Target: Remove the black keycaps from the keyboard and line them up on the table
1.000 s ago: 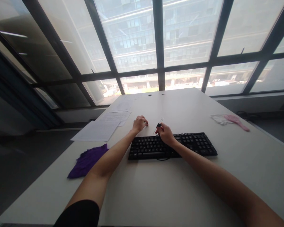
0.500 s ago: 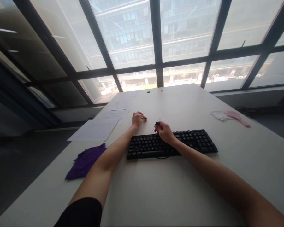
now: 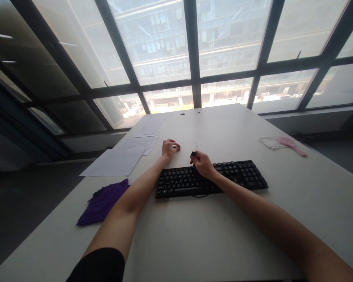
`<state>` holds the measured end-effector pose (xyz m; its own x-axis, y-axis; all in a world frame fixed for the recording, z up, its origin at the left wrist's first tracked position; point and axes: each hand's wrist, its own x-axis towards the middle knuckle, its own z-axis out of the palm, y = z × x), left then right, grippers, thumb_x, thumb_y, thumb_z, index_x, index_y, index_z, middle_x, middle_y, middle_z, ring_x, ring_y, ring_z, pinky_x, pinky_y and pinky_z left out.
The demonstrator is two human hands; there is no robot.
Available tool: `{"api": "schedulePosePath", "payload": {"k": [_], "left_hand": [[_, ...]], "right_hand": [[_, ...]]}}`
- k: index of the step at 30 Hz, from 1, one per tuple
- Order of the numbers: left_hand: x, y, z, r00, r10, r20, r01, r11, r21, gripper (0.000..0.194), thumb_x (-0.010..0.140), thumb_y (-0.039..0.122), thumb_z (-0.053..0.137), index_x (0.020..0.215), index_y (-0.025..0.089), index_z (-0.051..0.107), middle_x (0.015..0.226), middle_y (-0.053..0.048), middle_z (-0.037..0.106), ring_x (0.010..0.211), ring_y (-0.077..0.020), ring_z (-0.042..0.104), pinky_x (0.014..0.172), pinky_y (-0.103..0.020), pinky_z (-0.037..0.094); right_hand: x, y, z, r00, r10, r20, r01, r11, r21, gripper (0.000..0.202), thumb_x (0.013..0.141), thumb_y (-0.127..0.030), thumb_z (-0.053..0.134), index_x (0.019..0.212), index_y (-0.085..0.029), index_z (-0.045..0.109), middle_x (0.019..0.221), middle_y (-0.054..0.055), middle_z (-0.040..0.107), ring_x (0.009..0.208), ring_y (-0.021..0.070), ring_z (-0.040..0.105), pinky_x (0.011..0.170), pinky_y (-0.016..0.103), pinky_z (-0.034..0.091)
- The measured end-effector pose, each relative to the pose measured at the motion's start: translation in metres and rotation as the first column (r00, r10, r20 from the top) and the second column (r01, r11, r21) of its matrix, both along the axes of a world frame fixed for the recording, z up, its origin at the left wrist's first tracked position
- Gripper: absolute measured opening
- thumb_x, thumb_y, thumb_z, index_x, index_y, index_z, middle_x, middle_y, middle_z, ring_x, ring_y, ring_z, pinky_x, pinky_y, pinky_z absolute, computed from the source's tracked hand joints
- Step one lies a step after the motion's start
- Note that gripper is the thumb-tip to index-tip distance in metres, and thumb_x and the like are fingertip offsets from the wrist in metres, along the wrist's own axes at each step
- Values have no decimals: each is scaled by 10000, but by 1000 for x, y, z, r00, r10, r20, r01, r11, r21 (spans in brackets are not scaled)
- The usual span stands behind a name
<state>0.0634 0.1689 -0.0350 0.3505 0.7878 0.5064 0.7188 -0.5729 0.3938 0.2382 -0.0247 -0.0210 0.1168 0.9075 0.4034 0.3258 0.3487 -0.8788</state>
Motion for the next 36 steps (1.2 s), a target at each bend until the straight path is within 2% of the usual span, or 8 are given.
{"api": "schedulePosePath", "payload": {"k": [6, 12, 20, 26, 31, 36], "left_hand": [[-1, 1, -1, 1000, 9, -9, -9, 1000, 20, 203, 708, 214, 821, 906, 245, 785, 1049, -76, 627, 1050, -274, 497, 995, -402, 454], [-10, -1, -2, 997, 70, -20, -68, 996, 63, 326, 702, 259, 838, 1017, 249, 755, 1093, -85, 612, 1076, -284, 492, 1020, -418, 435], [-9, 0, -3, 992, 124, -13, -123, 990, 70, 314, 708, 275, 834, 1010, 251, 752, 1112, -83, 610, 1087, -291, 486, 1006, -411, 425], [-6, -2, -2, 995, 88, -51, -84, 994, 74, 394, 701, 319, 838, 1075, 250, 735, 1176, -84, 597, 1117, -304, 472, 1014, -420, 396], [-1, -4, -2, 992, 101, -69, -97, 993, 64, 397, 701, 344, 835, 1073, 252, 729, 1202, -91, 583, 1147, -323, 459, 1009, -436, 382], [-4, -8, 7, 993, 117, -25, -116, 992, 54, 368, 732, 342, 811, 1078, 246, 728, 1202, -98, 600, 1160, -315, 477, 1014, -438, 386]], "right_hand": [[0, -1, 1, 1000, 1, -2, -1, 1000, 7, 147, 900, -289, 518, 789, -205, 565, 704, 17, 691, 625, 151, 610, 612, 256, 428], [-1, -1, 0, 1000, 0, 1, 0, 1000, -5, 158, 900, -287, 517, 774, -203, 565, 706, 22, 691, 607, 148, 602, 596, 255, 427], [0, 0, 0, 1000, 0, 5, 0, 1000, -4, 163, 899, -297, 522, 769, -206, 561, 706, 20, 690, 598, 147, 600, 589, 255, 427], [0, -1, 1, 1000, 1, 5, -1, 1000, -9, 162, 896, -290, 521, 769, -201, 569, 710, 26, 691, 603, 149, 600, 589, 257, 428], [0, -1, 1, 1000, -1, 7, 1, 1000, -4, 168, 899, -292, 519, 765, -202, 568, 708, 21, 689, 606, 145, 598, 597, 254, 429], [1, -2, 2, 999, -6, -37, 7, 1000, 21, 171, 897, -303, 520, 765, -202, 558, 717, 25, 684, 612, 145, 588, 593, 257, 431]]}}
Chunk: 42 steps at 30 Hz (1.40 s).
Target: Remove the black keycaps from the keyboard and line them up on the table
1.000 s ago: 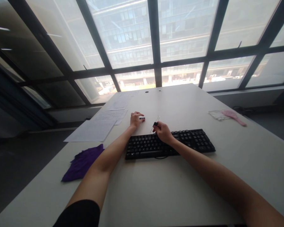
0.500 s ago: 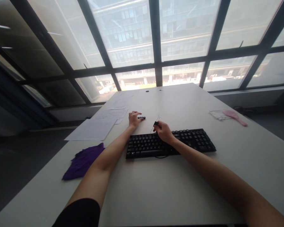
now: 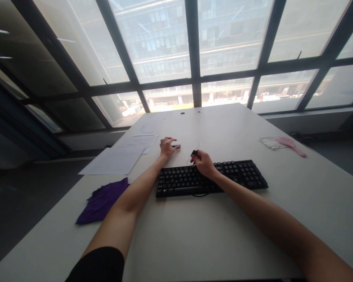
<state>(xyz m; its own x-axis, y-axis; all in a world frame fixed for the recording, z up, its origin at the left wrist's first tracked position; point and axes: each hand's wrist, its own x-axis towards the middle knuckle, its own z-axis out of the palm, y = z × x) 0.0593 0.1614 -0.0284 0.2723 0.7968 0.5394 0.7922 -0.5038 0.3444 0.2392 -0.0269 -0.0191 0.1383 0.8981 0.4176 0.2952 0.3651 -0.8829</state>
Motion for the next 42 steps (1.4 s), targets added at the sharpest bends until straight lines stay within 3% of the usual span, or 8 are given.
{"api": "schedulePosePath", "payload": {"k": [4, 7, 11, 15, 29, 33, 38, 42], "left_hand": [[-9, -18, 20, 998, 4, 67, -5, 1000, 13, 246, 848, 243, 667, 1087, 197, 710, 1116, -94, 662, 1079, -268, 560, 1023, -445, 399], [-9, -57, 31, 985, -155, 76, 160, 985, -58, 209, 872, 135, 555, 1006, 155, 715, 981, -82, 710, 885, -208, 627, 919, -375, 483], [5, -130, 27, 907, -420, 9, 418, 902, -109, 281, 863, 69, 502, 1017, 175, 713, 958, -63, 715, 905, -197, 637, 885, -336, 507], [16, -169, 16, 904, -428, 6, 426, 899, -105, 323, 859, 44, 479, 1055, 172, 702, 999, -76, 704, 988, -219, 613, 934, -367, 495], [17, -172, 17, 905, -420, 64, 425, 895, -136, 388, 853, 38, 477, 1155, 180, 676, 1049, -65, 710, 1006, -219, 613, 979, -383, 471], [16, -171, 17, 906, -420, 52, 423, 894, -145, 357, 845, 43, 471, 1096, 173, 690, 1051, -75, 700, 1001, -222, 608, 963, -378, 473], [19, -169, 22, 903, -429, 24, 426, 887, -179, 315, 818, 45, 468, 999, 156, 702, 970, -83, 717, 930, -224, 624, 903, -365, 481], [24, -168, 26, 892, -452, 9, 445, 874, -195, 165, 801, 110, 550, 859, 148, 700, 889, -87, 717, 853, -221, 637, 808, -327, 494]], "right_hand": [[0, 2, -1, 997, -47, -65, 48, 999, 20, 168, 889, -314, 517, 769, -201, 544, 697, 21, 658, 609, 148, 573, 585, 262, 434], [-1, 4, -1, 992, -95, -88, 98, 995, 27, 162, 883, -315, 515, 769, -203, 537, 677, 15, 638, 607, 154, 566, 591, 270, 434], [1, 2, 2, 986, -151, -71, 156, 986, 66, 153, 886, -295, 495, 766, -206, 529, 686, 16, 633, 616, 156, 566, 604, 273, 422], [10, -1, 6, 992, -92, 82, 85, 993, 83, 146, 869, -260, 503, 742, -202, 546, 673, 10, 634, 624, 152, 564, 615, 267, 404], [19, 4, 2, 988, 32, 152, -30, 999, -16, 157, 864, -266, 526, 742, -184, 581, 665, 12, 653, 611, 148, 582, 603, 257, 411], [19, 5, 1, 969, 70, 237, -61, 997, -44, 155, 868, -246, 527, 739, -181, 585, 673, 12, 658, 627, 147, 582, 604, 248, 390], [14, -3, 3, 896, 25, 443, -40, 999, 27, 157, 901, -228, 521, 762, -190, 586, 688, 7, 637, 625, 143, 531, 598, 245, 344], [10, -16, 10, 758, -14, 652, -80, 990, 114, 123, 921, -180, 493, 854, -194, 594, 842, 54, 677, 741, 168, 569, 665, 254, 359]]}}
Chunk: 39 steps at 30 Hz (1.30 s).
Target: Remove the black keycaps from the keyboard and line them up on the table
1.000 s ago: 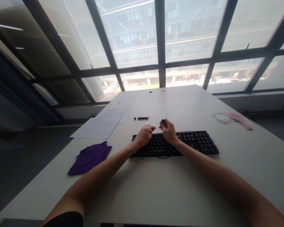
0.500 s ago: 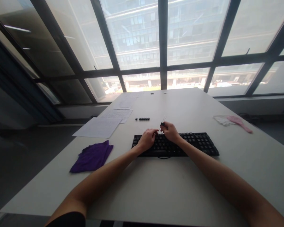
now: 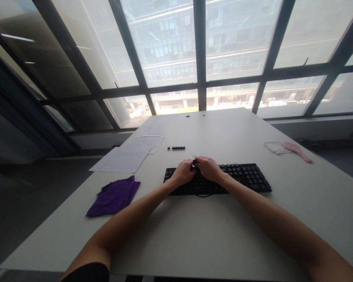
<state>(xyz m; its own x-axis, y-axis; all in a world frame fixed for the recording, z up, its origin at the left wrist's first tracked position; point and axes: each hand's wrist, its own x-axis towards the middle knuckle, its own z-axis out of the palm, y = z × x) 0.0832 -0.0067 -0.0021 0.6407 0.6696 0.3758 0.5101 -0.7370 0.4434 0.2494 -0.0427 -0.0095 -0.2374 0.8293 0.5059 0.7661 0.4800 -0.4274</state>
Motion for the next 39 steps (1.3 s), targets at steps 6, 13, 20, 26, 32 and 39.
{"api": "schedulePosePath", "payload": {"k": [6, 13, 20, 26, 32, 39], "left_hand": [[3, 6, -3, 998, -35, 57, 38, 998, -53, 117, 816, 212, 628, 775, 143, 712, 827, -66, 717, 768, -189, 635, 737, -285, 481], [4, 10, -1, 999, 30, 26, -27, 994, -107, 170, 791, 308, 720, 906, 198, 780, 834, -32, 729, 760, -184, 651, 725, -279, 489], [6, 8, -6, 991, 47, 126, -32, 992, -120, 186, 822, 332, 721, 943, 202, 778, 874, -39, 739, 772, -179, 669, 743, -286, 512], [6, 1, -5, 976, 39, 216, -29, 998, -50, 159, 832, 232, 713, 981, 195, 756, 904, -45, 719, 837, -179, 656, 794, -300, 513], [6, -4, -2, 965, 56, 255, -64, 998, 21, 287, 802, 103, 696, 1070, 208, 700, 931, -32, 714, 874, -183, 626, 841, -333, 507], [5, -10, -4, 975, 45, 219, -73, 990, 122, 232, 850, 103, 641, 1050, 217, 616, 962, -24, 672, 888, -183, 598, 844, -337, 495]], "right_hand": [[-3, -10, 3, 985, -45, 164, 36, 998, 55, 149, 920, -151, 469, 914, -186, 614, 844, 77, 694, 765, 189, 586, 697, 274, 352], [5, 7, -8, 931, -121, -344, 83, 989, -123, 191, 863, -243, 522, 681, -195, 557, 606, -3, 596, 595, 147, 518, 553, 249, 320], [11, 18, -15, 840, -111, -531, 12, 982, -186, 181, 837, -281, 541, 684, -190, 574, 616, 6, 633, 572, 148, 552, 537, 248, 383], [9, 13, -11, 792, -60, -607, -42, 987, -152, 153, 857, -305, 544, 753, -195, 565, 662, 8, 649, 588, 157, 596, 553, 254, 430], [3, 1, -3, 848, -65, -526, 38, 997, -62, 132, 916, -291, 485, 846, -208, 561, 769, 18, 687, 692, 162, 635, 666, 265, 455], [3, 3, -3, 802, -45, -595, -16, 995, -97, 131, 933, -338, 477, 883, -224, 520, 737, 11, 682, 640, 161, 639, 639, 270, 473]]}}
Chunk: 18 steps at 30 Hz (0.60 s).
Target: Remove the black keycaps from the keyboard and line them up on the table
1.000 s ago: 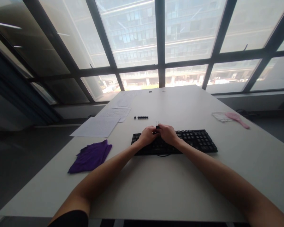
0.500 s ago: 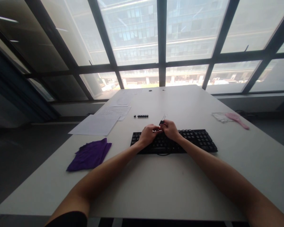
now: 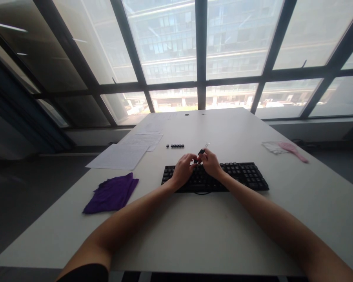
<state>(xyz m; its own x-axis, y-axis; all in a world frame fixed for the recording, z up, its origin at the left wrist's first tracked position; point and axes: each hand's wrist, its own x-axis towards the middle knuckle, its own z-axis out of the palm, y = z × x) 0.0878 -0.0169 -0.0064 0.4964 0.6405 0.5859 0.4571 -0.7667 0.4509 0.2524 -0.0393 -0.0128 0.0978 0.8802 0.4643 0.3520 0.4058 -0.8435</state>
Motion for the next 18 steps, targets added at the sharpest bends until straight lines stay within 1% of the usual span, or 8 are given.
{"api": "schedulePosePath", "payload": {"k": [4, 7, 11, 15, 18], "left_hand": [[-1, -1, 0, 998, -8, -63, 13, 996, 86, 205, 894, 127, 598, 1062, 229, 654, 1057, -53, 634, 987, -198, 592, 896, -350, 494], [-1, 1, -1, 997, 21, -71, -12, 992, 126, 183, 907, 149, 598, 1051, 228, 679, 1123, -58, 597, 997, -191, 580, 903, -344, 498], [-2, 2, -2, 996, 22, -82, -9, 988, 156, 166, 889, 139, 631, 1019, 222, 693, 1103, -56, 592, 1025, -200, 552, 905, -334, 500], [-2, -1, -2, 994, -23, -109, 40, 987, 155, 226, 869, 96, 639, 1043, 229, 694, 1087, -61, 612, 1046, -210, 547, 925, -353, 504], [-1, -3, 0, 995, -67, -80, 77, 989, 130, 199, 869, 109, 645, 1019, 226, 704, 1055, -58, 651, 1030, -210, 572, 935, -372, 509]], "right_hand": [[2, 4, -1, 995, 48, -93, -48, 999, -5, 171, 926, -387, 486, 884, -222, 503, 716, 9, 673, 650, 166, 653, 641, 276, 499], [1, 5, -1, 992, 75, -106, -77, 997, -14, 184, 927, -403, 489, 897, -222, 508, 742, 11, 680, 665, 168, 660, 660, 286, 512], [2, 6, -2, 994, 82, -71, -83, 996, -14, 157, 926, -377, 489, 913, -222, 514, 721, 4, 675, 647, 165, 645, 654, 286, 503], [3, 7, -3, 995, 73, -67, -74, 997, -14, 149, 911, -364, 494, 877, -219, 496, 679, -6, 644, 617, 153, 612, 609, 264, 477], [2, 8, -2, 995, 56, -87, -58, 998, -20, 158, 908, -371, 491, 860, -221, 480, 652, -14, 630, 595, 147, 599, 599, 261, 474]]}}
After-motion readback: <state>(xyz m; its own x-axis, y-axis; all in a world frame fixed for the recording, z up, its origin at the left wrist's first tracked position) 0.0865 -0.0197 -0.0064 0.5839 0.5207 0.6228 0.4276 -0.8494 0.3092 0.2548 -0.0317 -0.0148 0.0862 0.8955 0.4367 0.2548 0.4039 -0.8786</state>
